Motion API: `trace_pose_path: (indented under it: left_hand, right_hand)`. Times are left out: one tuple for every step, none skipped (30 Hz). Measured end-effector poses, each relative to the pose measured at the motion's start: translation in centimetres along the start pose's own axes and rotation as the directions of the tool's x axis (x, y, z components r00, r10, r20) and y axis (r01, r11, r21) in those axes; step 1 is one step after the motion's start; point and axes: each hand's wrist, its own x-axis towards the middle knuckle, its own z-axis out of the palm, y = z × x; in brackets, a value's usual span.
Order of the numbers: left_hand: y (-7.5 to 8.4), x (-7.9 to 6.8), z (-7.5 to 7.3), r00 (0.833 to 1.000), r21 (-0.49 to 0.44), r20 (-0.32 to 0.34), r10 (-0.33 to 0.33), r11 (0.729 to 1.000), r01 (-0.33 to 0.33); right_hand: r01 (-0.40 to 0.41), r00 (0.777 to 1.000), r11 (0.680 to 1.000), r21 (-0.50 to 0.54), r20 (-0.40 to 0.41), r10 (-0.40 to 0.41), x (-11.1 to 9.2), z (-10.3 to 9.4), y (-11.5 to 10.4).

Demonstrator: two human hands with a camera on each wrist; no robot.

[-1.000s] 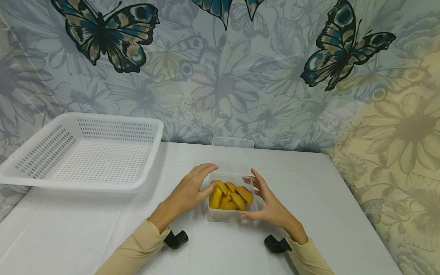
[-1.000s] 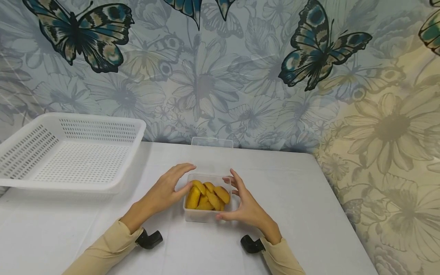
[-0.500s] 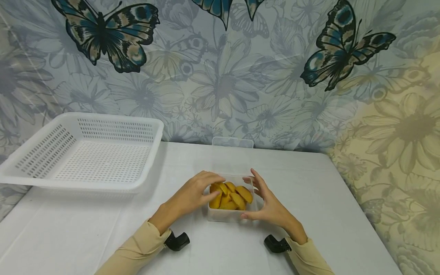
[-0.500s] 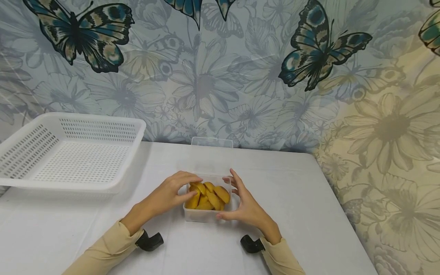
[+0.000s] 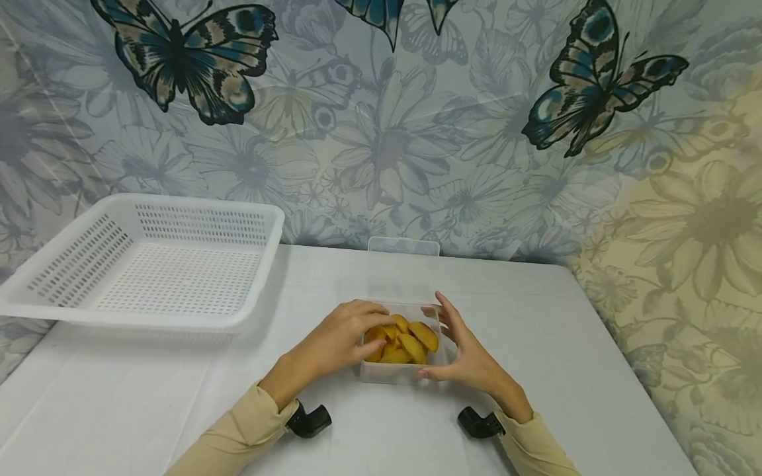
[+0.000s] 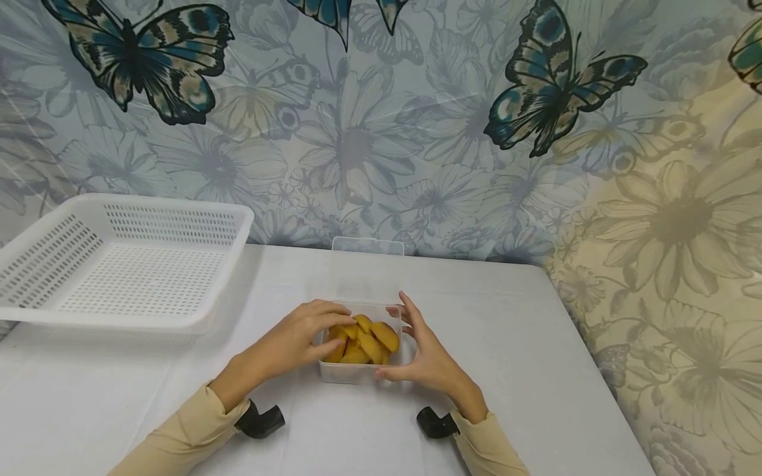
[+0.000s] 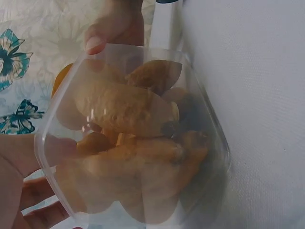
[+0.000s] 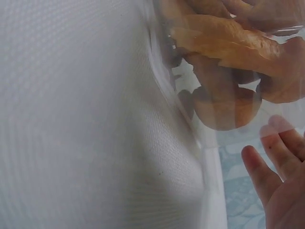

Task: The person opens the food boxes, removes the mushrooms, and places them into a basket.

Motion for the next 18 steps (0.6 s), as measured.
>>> trace_pose_path:
  left_hand:
    - [0.07,-0.02,-0.03,1.0,0.007,-0.01,0.009,1.0,-0.009]
    - [0.12,-0.03,-0.02,1.0,0.013,-0.019,0.016,1.0,-0.015]
    - [0.2,-0.04,-0.05,0.999,0.013,-0.028,0.017,1.0,-0.016]
    - [0.23,-0.06,-0.05,0.999,0.013,-0.036,0.013,1.0,-0.013]
    - [0.23,-0.05,-0.02,0.999,0.011,-0.043,0.009,1.0,-0.008]
    - [0.23,-0.04,0.01,0.999,0.004,-0.053,0.004,1.0,-0.004]
    - [0.2,-0.03,0.07,0.998,-0.006,-0.059,-0.004,1.0,0.004]
    - [0.14,-0.02,0.14,0.998,-0.016,-0.059,-0.018,1.0,0.017]
    - [0.1,-0.01,0.19,0.998,-0.027,-0.057,-0.031,0.999,0.03]
    - [0.04,0.02,0.23,0.998,-0.031,-0.051,-0.042,0.999,0.04]
    - [0.02,0.05,0.25,0.998,-0.039,-0.039,-0.053,0.998,0.051]
    - [0.01,0.06,0.23,0.998,-0.047,-0.022,-0.065,0.997,0.064]
    - [0.02,0.09,0.17,0.997,-0.051,-0.001,-0.075,0.996,0.075]
    - [0.05,0.12,0.1,0.996,-0.052,0.019,-0.082,0.995,0.083]
    - [0.09,0.12,0.03,0.996,-0.051,0.036,-0.084,0.995,0.086]
    - [0.14,0.13,-0.06,0.995,-0.048,0.05,-0.082,0.995,0.084]
    - [0.17,0.12,-0.12,0.995,-0.047,0.058,-0.077,0.996,0.08]
    - [0.2,0.1,-0.18,0.996,-0.041,0.059,-0.066,0.997,0.069]
  right_hand:
    - [0.0,1.0,1.0,0.002,0.0,0.0,0.0,0.0,-0.04]
    - [0.0,1.0,1.0,0.003,-0.001,0.0,-0.01,-0.02,-0.06]
    - [-0.002,1.0,1.0,0.005,-0.001,0.002,-0.01,-0.02,-0.09]
    - [-0.003,1.0,1.0,0.006,-0.002,0.003,-0.01,-0.01,-0.13]
    - [-0.003,1.0,1.0,0.006,-0.003,0.003,0.0,0.0,-0.15]
    - [-0.005,1.0,1.0,0.008,-0.004,0.005,0.0,0.02,-0.19]
    - [-0.007,1.0,1.0,0.008,-0.005,0.007,0.02,0.03,-0.19]
    - [-0.006,1.0,1.0,0.006,-0.005,0.006,0.03,0.03,-0.15]
    - [-0.009,1.0,1.0,0.007,-0.006,0.009,0.05,0.04,-0.12]
    - [-0.006,1.0,1.0,0.003,-0.004,0.006,0.07,0.03,-0.07]
    - [-0.005,1.0,1.0,0.001,-0.005,0.005,0.09,0.03,-0.03]
    - [-0.004,1.0,1.0,-0.001,-0.005,0.004,0.1,0.02,-0.01]
    - [-0.002,1.0,1.0,-0.002,-0.006,0.002,0.12,0.0,0.03]
    - [0.0,1.0,1.0,-0.004,-0.006,0.0,0.11,-0.01,0.05]
    - [0.004,1.0,1.0,-0.006,-0.006,-0.004,0.11,-0.02,0.05]
    - [0.009,1.0,1.0,-0.008,-0.006,-0.009,0.1,-0.02,0.05]
    - [0.01,1.0,1.0,-0.008,-0.007,-0.01,0.07,-0.03,0.06]
    - [0.012,1.0,1.0,-0.009,-0.006,-0.012,0.05,-0.03,0.06]
